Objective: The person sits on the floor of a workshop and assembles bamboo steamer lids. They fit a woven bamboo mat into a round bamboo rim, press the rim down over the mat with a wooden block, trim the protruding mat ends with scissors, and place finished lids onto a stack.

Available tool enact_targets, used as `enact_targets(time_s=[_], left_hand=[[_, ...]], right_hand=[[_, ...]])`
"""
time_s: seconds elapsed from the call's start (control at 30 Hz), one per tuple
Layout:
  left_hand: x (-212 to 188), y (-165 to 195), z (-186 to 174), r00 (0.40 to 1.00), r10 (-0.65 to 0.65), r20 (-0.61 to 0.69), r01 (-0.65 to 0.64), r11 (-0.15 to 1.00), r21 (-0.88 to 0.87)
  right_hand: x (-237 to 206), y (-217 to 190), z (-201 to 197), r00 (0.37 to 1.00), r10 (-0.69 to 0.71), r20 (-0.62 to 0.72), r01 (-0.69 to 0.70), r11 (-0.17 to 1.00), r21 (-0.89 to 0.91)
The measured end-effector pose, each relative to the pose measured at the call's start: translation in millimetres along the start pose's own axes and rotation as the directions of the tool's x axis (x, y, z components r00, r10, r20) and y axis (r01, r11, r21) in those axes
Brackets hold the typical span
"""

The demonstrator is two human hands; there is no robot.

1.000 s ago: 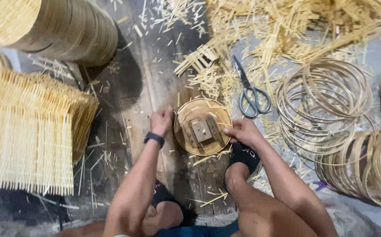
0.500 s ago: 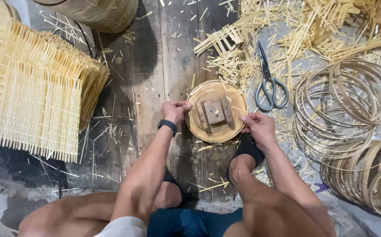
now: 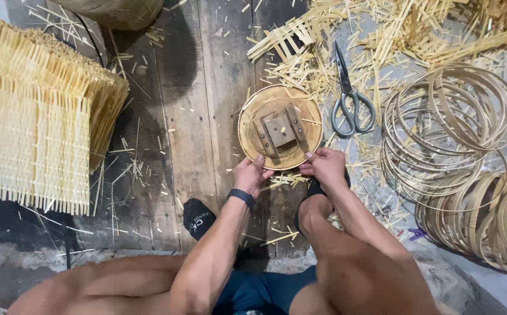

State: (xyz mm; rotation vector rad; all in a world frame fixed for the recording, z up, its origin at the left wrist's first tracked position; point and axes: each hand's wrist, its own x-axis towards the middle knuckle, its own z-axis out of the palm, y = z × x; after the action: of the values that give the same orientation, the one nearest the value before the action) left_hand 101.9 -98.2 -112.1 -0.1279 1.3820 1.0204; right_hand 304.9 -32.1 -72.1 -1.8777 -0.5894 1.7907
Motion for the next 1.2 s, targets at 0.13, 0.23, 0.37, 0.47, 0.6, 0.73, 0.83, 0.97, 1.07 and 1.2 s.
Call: enact_targets(time_s=[0.13, 0.23, 0.37, 0.47, 0.6, 0.73, 0.83, 0.97, 1.07, 1.2], left_hand=[[0, 33, -1, 0.999, -0.034, 0.02, 0.031, 0.99, 0.14], [0, 106, -21, 0.986, -0.084, 0.142, 0.004, 0.872, 0.49], [1, 161, -17, 0.938, 0.162, 0.306, -0.332, 0.674, 0.66], [-9, 145, 6, 0.939, 0.241, 0.246, -0.271, 0.958, 0.095], [-21, 107, 23, 0.921, 0.309, 0.237, -0.263, 0.943, -0.205], [-7, 93, 18, 0.966, 0.258, 0.025, -0.256, 0.965, -0.063], [11, 85, 12, 0.962, 0.253, -0.108, -0.251, 0.968, 0.028], [23, 71, 10, 0.904, 0.392, -0.172, -0.367, 0.916, 0.161], [26, 73, 9, 0.892, 0.401, -0.208, -0.358, 0.908, 0.217], [34, 101, -8, 0.902, 0.429, -0.035, -0.411, 0.883, 0.227]], right_hand=[[-18, -26, -8, 0.996, -0.035, 0.087, 0.048, 0.987, -0.151], [-40, -64, -12, 0.827, -0.541, 0.155, 0.527, 0.649, -0.548], [-56, -115, 11, 0.499, -0.577, 0.646, 0.783, -0.018, -0.621], [-57, -137, 37, 0.312, -0.599, 0.737, 0.806, -0.244, -0.54], [-58, -132, 66, 0.424, -0.727, 0.54, 0.735, -0.072, -0.674], [-57, -109, 86, 0.513, -0.685, 0.518, 0.659, -0.073, -0.748], [-52, -98, 91, 0.598, -0.627, 0.499, 0.612, -0.044, -0.789], [-48, -96, 91, 0.59, -0.641, 0.491, 0.665, 0.041, -0.745], [-52, -103, 85, 0.526, -0.706, 0.474, 0.701, 0.045, -0.712], [-59, -120, 57, 0.622, -0.658, 0.425, 0.752, 0.35, -0.559]])
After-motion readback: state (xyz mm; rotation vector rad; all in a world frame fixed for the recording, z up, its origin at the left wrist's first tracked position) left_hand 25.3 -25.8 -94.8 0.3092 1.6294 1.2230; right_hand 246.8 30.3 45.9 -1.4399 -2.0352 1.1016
